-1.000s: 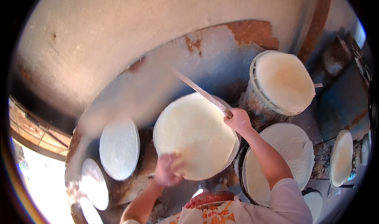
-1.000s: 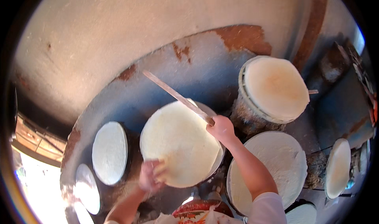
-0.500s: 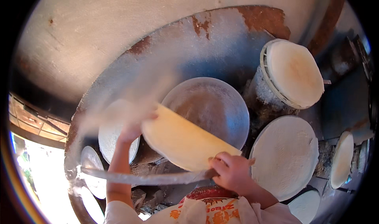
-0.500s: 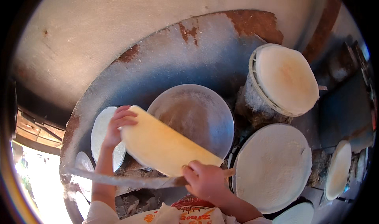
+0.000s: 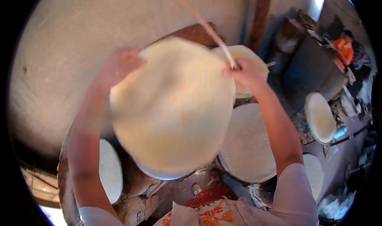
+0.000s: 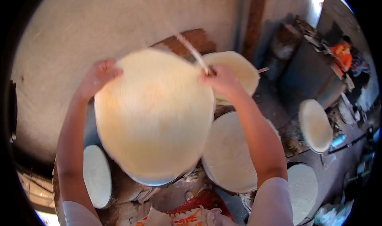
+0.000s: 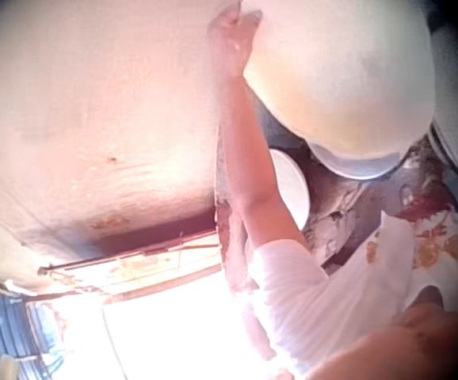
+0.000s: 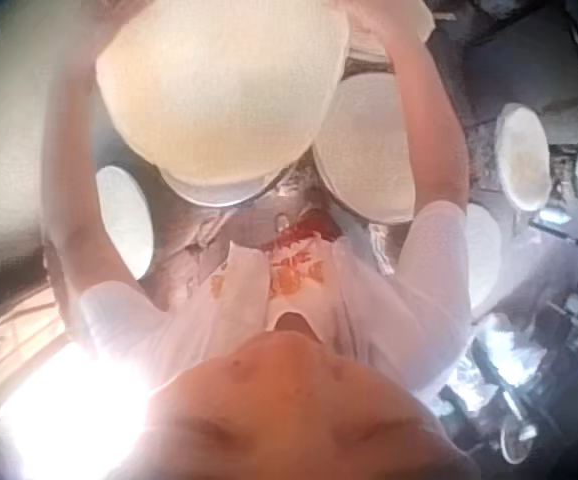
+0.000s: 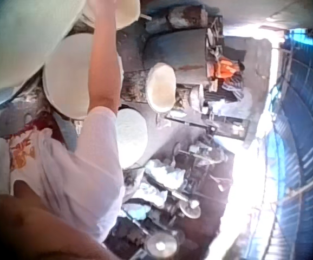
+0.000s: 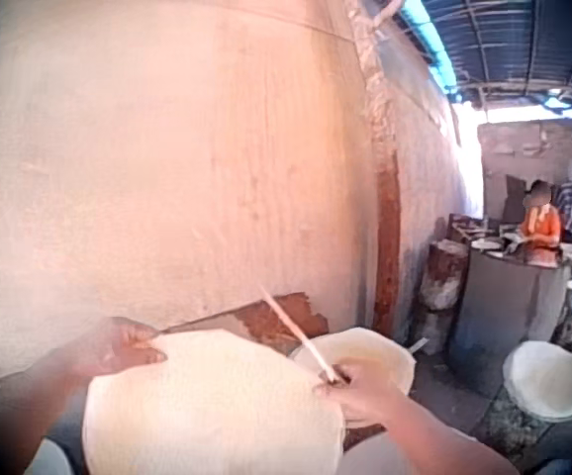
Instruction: The person spreads batter onto multiple heated round surfaces using a ladle and a scraper, flips the thin pancakes by hand or with a stick, and clears the surfaces between batches.
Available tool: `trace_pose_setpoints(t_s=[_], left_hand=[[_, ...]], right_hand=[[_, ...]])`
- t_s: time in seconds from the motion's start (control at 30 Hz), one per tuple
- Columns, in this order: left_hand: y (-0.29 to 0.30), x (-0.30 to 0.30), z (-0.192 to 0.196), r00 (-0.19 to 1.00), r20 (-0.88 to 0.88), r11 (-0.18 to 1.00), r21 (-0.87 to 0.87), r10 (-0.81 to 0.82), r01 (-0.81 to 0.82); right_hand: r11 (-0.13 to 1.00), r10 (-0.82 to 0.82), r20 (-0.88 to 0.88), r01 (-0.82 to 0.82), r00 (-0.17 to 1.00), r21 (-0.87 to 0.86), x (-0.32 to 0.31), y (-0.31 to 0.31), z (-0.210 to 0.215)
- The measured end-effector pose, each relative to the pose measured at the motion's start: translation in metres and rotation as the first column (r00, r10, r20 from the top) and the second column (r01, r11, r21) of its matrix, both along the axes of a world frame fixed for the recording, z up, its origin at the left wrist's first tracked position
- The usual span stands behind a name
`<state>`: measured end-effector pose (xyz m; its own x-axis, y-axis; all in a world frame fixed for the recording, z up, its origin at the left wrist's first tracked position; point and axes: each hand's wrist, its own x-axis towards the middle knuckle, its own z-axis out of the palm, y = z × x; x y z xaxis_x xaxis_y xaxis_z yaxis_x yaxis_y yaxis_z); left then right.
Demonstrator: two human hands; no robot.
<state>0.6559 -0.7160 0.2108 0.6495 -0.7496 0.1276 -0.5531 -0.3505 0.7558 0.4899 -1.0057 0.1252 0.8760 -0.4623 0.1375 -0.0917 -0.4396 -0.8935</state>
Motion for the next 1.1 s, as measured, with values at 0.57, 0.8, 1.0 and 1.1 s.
trace_pose_setpoints(t_s=[0.57, 0.8, 1.0, 1.1], left_hand=[[-0.293, 0.031, -0.322, 0.583, 0.798, 0.972, 0.018, -0.154, 0.234], [-0.271, 0.009, -0.280, 0.757, 0.606, 0.968, 0.117, -0.246, 0.221], [-0.186, -0.064, -0.255, 0.784, 0.602, 0.981, -0.002, -0.153, 0.193], [-0.175, -0.102, -0.250, 0.797, 0.579, 0.963, -0.075, -0.170, 0.260]], right_hand=[[0.824, -0.516, -0.162, 0.539, 0.841, 0.174, -0.021, -0.220, -0.214], [0.819, -0.460, -0.326, 0.537, 0.825, 0.201, -0.164, -0.186, -0.123], [0.620, -0.546, -0.455, 0.705, 0.703, 0.345, -0.330, 0.002, -0.167], [0.612, -0.652, -0.349, 0.738, 0.674, 0.282, -0.341, 0.054, -0.187]])
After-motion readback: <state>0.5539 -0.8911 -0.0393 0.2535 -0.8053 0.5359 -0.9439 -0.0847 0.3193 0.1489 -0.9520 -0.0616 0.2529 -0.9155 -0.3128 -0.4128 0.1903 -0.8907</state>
